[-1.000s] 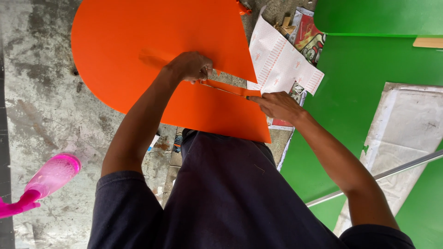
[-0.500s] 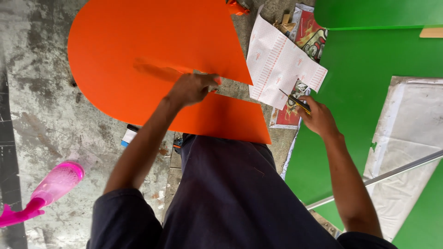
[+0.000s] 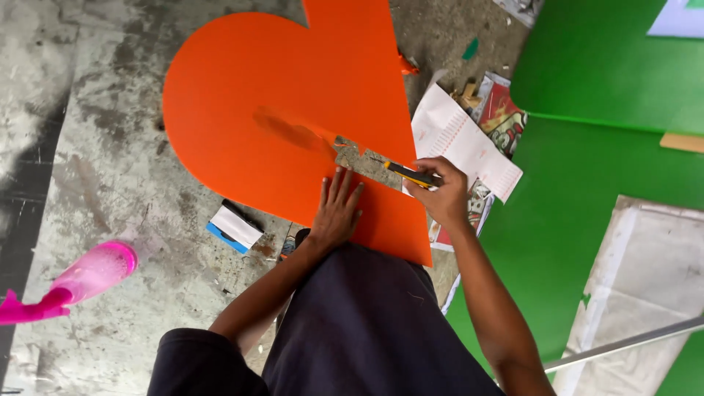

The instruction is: The person uses a utility knife to cut a large orange foam sheet into a specific shape. They repeatedly adjust the sheet's position and use a small rectangular tool to smooth or press the surface while cutting.

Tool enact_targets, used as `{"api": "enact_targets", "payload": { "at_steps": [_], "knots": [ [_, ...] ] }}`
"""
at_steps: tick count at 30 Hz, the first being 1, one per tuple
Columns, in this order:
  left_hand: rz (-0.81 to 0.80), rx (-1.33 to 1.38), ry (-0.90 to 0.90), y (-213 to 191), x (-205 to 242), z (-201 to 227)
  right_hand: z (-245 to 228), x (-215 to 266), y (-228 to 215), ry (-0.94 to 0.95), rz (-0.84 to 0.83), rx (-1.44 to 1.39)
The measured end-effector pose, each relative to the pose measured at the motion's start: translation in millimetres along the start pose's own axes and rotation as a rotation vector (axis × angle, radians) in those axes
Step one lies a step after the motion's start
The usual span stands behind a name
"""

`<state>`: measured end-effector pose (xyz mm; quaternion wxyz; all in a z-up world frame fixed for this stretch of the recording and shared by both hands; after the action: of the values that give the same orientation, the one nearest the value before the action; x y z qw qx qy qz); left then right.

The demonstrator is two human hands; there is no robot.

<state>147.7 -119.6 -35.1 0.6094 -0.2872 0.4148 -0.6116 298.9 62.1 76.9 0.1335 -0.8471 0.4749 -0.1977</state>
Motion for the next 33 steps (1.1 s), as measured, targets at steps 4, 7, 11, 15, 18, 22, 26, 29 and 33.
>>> {"api": "enact_targets", "payload": {
  "at_steps": [4, 7, 11, 15, 18, 22, 26, 29, 33],
  "knots": [
    [-0.020, 0.015, -0.008, 13, 0, 1, -41, -18, 48, -0.182, -0.113, 0.003],
    [-0.059, 0.002, 0.039, 26, -4, 4, -47, -20, 76, -0.361, -0.250, 0.265],
    [-0.137, -0.027, 0.117, 43, -15, 12, -50, -18, 97, -0.312, -0.322, 0.370],
    [-0.277, -0.102, 0.141, 44, -24, 16, -61, -11, 105, -0.223, -0.340, 0.325],
    [-0.269, -0.056, 0.128, 44, -28, 12, -61, -12, 106, -0.195, -0.336, 0.302],
    [-0.267, 0.020, 0.122, 46, -29, 9, -64, -12, 115, -0.232, -0.335, 0.323],
    [-0.296, 0.023, 0.123, 33, -29, 10, -68, -13, 121, -0.257, -0.344, 0.336],
    [-0.302, 0.026, 0.124, 42, -31, 8, -65, -15, 116, -0.251, -0.351, 0.350],
    [-0.317, 0.012, 0.121, 38, -29, 9, -62, -14, 118, -0.268, -0.347, 0.364]
  ]
}}
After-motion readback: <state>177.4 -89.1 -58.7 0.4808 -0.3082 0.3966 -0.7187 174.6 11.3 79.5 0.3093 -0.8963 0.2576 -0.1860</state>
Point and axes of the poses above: each hand's wrist, its own x-axis away from the middle knuckle, its own y-axis out of the palm, z = x × y, the point moved 3 cm from there along -x, towards the middle knuckle, and after that the axes turned 14 degrees about y, right-handed, at the moved point
